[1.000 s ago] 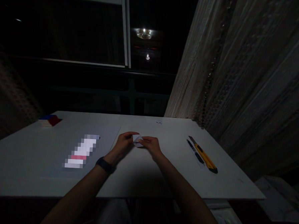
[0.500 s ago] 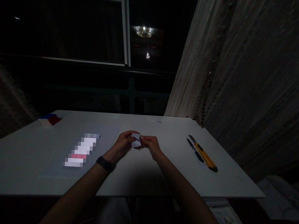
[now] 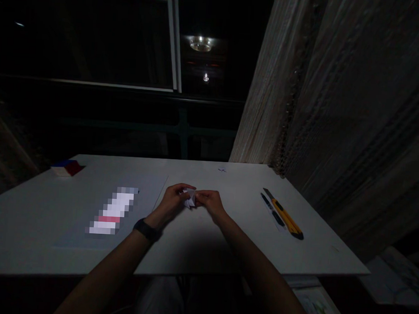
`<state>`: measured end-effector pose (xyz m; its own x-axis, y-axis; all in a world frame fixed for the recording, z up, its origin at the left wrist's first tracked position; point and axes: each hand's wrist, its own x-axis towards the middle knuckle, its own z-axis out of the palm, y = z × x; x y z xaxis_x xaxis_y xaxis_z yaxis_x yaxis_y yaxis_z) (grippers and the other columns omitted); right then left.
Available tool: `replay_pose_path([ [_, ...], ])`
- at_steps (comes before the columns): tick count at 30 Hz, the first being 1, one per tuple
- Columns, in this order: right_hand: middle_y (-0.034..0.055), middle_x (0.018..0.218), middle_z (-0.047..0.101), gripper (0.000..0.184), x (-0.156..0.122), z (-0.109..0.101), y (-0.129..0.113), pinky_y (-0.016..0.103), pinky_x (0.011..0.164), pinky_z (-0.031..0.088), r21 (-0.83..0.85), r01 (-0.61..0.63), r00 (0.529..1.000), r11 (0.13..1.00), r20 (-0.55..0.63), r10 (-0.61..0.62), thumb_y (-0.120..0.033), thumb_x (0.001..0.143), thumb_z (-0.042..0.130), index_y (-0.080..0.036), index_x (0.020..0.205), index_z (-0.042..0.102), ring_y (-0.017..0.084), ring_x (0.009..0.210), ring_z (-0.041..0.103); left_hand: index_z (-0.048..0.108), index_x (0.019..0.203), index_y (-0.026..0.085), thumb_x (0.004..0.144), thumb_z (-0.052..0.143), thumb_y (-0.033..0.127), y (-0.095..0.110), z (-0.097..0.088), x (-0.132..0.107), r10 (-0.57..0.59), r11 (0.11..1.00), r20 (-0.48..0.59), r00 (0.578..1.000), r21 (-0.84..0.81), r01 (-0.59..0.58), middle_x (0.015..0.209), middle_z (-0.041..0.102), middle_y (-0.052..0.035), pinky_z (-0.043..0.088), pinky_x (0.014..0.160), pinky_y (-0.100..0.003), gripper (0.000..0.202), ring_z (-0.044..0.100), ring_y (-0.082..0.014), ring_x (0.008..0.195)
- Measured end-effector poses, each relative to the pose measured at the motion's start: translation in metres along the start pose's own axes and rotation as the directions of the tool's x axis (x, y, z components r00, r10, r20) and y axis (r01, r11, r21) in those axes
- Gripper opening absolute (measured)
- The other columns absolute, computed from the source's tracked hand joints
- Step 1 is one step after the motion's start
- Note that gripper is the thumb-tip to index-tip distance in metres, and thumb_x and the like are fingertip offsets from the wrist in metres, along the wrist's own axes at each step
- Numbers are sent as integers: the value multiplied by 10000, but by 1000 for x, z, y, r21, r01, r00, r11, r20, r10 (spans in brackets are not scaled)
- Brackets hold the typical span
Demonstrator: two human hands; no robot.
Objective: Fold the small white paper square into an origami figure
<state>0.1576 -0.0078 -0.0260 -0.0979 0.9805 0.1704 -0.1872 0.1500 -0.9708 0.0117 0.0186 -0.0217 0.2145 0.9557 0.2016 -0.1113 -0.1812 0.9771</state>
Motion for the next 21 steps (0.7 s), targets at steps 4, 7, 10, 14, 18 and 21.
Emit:
replay_pose_path([
  [4,6,542,585,282,1,1,-1,269,574,418,-9,-3,1000,1000,-10,3,-389,560,690,-128,665,685,117,532,510,670,819,122,557,592,118,-1,-1,1,26,999,-8,1000,45,-25,707,617,-47,395,515,-216,273,522,-120,590],
  [7,4,539,589,272,1,2,-2,265,564,416,-14,-24,999,1000,-29,24,-372,544,697,-130,668,688,116,524,511,673,801,123,556,601,129,0,0,2,23,996,-26,999,88,-21,707,625,-50,388,509,-211,255,524,-122,590],
  [10,5,530,592,261,1,2,-3,258,545,413,-19,-34,998,999,-49,33,-359,532,701,-132,660,690,115,511,510,671,804,128,558,604,138,0,0,2,11,995,-9,1000,94,-10,708,631,-49,386,509,-206,255,530,-123,591],
  [14,9,515,597,238,2,1,-3,267,536,430,2,-68,995,998,-67,68,-334,493,721,-129,608,681,122,491,526,657,803,109,544,612,137,2,0,0,-12,1000,57,998,10,12,712,627,-56,394,508,-206,264,540,-124,589],
  [18,18,520,609,248,3,-1,-2,296,561,457,46,-112,992,993,-60,115,-342,488,722,-126,601,676,142,500,555,641,795,95,537,594,135,5,-1,-2,-62,996,110,992,-62,69,670,617,-51,408,496,-218,264,537,-123,554],
  [21,17,523,612,239,3,-1,-1,296,564,462,54,-121,990,991,-62,125,-334,492,720,-129,607,675,141,499,558,642,790,102,539,573,115,4,-1,-2,-66,996,107,992,-54,72,664,615,-44,407,487,-217,261,535,-118,540],
])
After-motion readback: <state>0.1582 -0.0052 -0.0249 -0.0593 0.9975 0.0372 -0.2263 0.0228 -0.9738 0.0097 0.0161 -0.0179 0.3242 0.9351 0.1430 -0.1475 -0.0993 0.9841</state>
